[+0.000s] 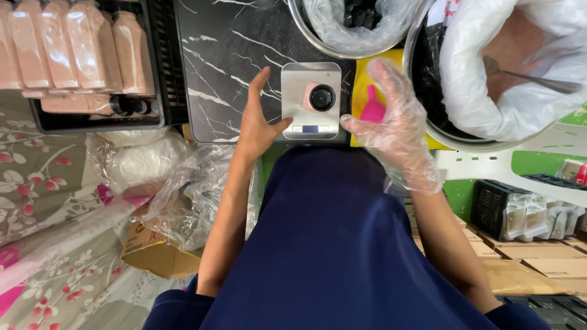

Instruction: The person scoops pink powder from a large bag into a pink funnel, then pours the powder into small clear plastic bottles. They place black caps on the bottles and set them on a digital scale. The process is repeated for multiple bottles.

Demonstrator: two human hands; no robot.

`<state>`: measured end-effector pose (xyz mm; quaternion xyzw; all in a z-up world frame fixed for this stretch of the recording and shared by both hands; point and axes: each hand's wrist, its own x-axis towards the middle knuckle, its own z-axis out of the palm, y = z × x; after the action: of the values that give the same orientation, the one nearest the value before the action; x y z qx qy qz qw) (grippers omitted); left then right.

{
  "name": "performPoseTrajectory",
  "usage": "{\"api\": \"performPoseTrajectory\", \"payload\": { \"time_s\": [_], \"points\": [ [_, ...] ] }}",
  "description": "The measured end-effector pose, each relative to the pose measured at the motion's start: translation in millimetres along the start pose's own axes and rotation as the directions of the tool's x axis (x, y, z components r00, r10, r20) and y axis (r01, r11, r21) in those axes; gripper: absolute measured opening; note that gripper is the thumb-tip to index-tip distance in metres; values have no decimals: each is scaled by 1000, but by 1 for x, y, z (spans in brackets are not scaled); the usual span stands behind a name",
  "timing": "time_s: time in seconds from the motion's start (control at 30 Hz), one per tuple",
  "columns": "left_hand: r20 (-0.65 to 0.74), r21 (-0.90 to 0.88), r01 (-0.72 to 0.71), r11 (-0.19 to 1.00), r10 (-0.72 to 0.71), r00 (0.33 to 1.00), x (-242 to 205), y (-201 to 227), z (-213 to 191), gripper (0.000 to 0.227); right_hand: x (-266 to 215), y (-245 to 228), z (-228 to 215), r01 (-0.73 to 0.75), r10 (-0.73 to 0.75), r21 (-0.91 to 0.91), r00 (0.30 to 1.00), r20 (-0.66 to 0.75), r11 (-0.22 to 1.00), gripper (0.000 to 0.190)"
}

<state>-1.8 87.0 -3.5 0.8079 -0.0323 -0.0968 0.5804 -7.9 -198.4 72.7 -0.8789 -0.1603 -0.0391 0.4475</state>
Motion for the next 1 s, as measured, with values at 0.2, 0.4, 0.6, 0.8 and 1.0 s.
{"api": "performPoseTrajectory", "payload": {
  "time_s": [0.2,0.4,0.6,0.8,1.0],
  "points": [
    [-30,39,52,998,-51,998,-3,8,-14,99,-9,3,-5,-26,27,21,999,-38,999,91],
    [-18,68,16,998,-14,1000,-7,24,-8,95,-7,-5,0,7,-1,79,997,-75,997,88],
    [-297,215,-106,971,169,940,-37,65,10,20,-6,-39,6,-2,101,327,954,-283,945,81],
    [383,51,-266,963,228,895,-55,143,63,47,-3,-47,18,125,55,325,870,-491,937,70],
    [495,-192,-437,879,471,730,-50,155,74,32,-14,-46,-13,8,95,223,888,-451,975,61]
  ]
}}
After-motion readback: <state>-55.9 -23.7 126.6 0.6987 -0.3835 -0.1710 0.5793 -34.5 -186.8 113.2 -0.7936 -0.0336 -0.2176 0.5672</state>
